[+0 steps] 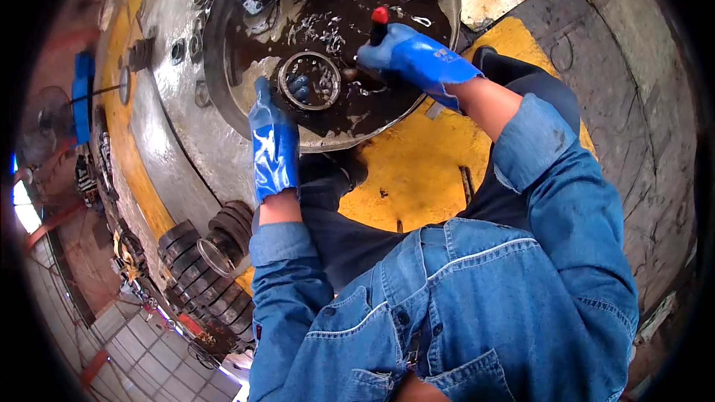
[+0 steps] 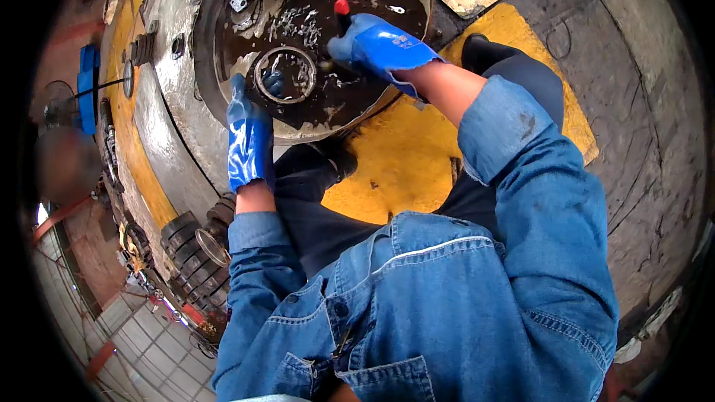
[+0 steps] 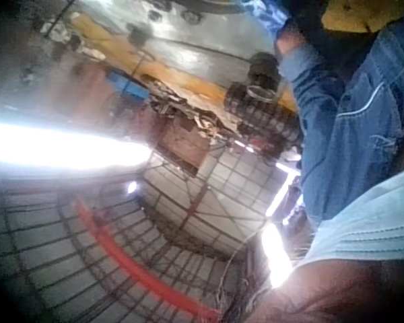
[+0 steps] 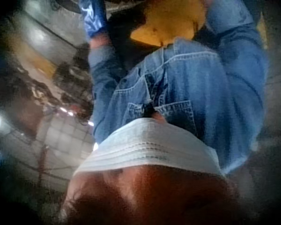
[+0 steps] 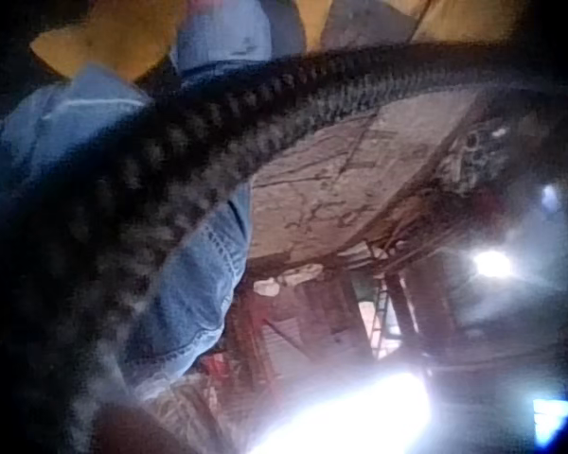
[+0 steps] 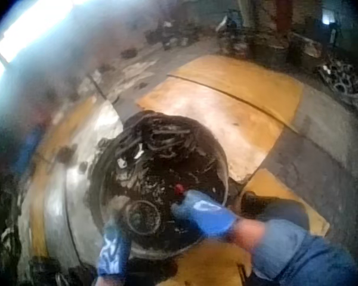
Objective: The person scrubs a greasy metal part with a red-handled brush while wearing blue gloves. They repeatedly dip the brush into a dark liquid in a metal basin and scrub the part's surface and crevices.
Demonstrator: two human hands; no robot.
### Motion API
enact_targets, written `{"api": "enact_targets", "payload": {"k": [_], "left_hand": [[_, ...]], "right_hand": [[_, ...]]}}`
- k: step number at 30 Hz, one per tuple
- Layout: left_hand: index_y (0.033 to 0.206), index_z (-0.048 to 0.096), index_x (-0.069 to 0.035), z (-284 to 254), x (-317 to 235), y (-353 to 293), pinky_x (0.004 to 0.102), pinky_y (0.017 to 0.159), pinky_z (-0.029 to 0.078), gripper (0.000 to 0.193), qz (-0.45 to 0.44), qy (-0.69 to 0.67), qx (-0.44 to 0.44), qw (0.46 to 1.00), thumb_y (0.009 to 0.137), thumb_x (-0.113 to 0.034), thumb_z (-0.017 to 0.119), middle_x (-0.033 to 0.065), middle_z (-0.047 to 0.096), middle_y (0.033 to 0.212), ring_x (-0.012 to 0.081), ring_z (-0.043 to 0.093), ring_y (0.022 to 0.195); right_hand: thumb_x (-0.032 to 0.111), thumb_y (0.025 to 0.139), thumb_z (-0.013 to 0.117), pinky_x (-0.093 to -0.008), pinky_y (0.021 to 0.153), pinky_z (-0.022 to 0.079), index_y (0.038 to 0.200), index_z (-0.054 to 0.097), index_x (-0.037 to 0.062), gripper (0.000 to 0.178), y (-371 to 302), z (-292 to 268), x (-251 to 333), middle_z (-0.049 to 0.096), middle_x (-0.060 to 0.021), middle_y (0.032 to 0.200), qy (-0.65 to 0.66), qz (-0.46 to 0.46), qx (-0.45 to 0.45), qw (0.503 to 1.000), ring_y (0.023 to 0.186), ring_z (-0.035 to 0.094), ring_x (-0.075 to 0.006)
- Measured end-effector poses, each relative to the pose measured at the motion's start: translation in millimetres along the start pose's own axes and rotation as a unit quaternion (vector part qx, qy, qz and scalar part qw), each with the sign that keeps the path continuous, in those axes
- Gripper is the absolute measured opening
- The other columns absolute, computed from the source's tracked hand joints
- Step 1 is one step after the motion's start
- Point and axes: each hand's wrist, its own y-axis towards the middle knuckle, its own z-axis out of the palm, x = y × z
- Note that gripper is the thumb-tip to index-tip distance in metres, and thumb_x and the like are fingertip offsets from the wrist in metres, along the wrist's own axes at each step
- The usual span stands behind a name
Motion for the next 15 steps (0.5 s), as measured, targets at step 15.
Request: {"api": "enact_targets", "payload": {"k": [15], "left_hand": [[0.097,0.076,0.003,35.4,-39.0,-14.5,0.0363,0.07,0.051,0.066,-0.086,0.032,-0.046,0.995,0.108,-0.058,0.053,0.0114,0.069,0.077,0.0185,0.06,0.072]], "right_hand": [[0.04,0.088,0.073,-0.0431,0.081,0.058,0.108,0.077,0.007,0.038,-5.2,24.1,27.2,0.076,-0.0229,0.098,-0.171,-0.081,0.008,0.982,0.089,0.074,-0.0373]]}}
